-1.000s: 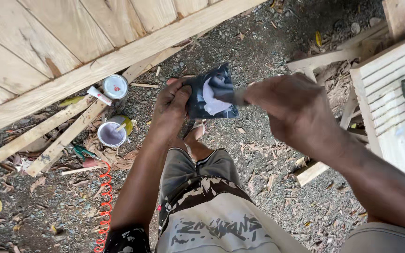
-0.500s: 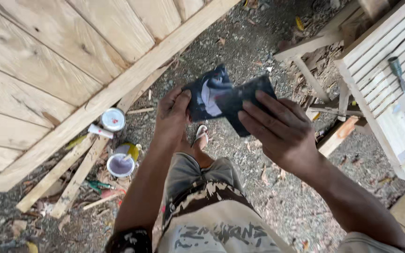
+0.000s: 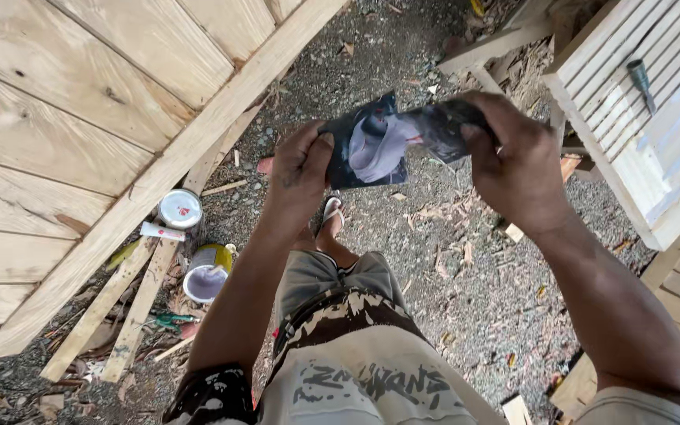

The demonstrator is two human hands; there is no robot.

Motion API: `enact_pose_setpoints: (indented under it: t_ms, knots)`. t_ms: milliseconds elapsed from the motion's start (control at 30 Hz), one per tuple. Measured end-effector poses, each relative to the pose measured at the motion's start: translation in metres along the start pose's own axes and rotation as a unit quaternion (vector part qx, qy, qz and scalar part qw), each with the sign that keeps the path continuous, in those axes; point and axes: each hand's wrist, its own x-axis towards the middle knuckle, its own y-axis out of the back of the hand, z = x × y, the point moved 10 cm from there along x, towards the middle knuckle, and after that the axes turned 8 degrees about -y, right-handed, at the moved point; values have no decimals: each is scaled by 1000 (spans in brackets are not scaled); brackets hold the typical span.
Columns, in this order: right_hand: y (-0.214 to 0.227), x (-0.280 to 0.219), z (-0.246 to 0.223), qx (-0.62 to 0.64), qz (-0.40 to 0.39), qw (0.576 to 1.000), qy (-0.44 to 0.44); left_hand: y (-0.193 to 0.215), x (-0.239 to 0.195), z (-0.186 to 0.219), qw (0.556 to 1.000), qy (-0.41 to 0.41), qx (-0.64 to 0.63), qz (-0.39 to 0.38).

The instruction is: The person hammers a nail into a wooden plank, then scoops a pink filler from a container and applies it to gaps between planks using a putty knife, smoothing the surface.

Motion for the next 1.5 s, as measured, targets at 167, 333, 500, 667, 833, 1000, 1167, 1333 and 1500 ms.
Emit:
enact_pose_setpoints:
  t_ms: [167,333,500,667,833,1000,1167,1333,1500]
  knots:
    - [-4,-5,22,53,-7,996,-75,-5,10,-1,1000,20,-2,-11]
    - [-33,-34,41,145,4,970,-197,-7,8,-8,999,2,49,-7]
    - [-61,-34,43,211,-18,940,-267,-4,8,-27,996,44,76,-2]
    - [-34,-18,13,144,7,977,-154,-8,21,-38,993,74,90,-16]
    - [-7,-15,-18,22,52,998,24,-18,35,-38,992,122,14,-17]
    - [-12,-27,-15,-123,91,968,197,-30,65,-36,990,142,-3,-8]
    - [-4,-8,22,-130,124,956,232,-55,99,-40,991,118,45,-38]
    - [21,26,66,-121,140,953,238,-73,145,-44,992,114,50,-9]
    - [31,46,90,-111,98,951,270,-98,176,-47,990,131,56,-17]
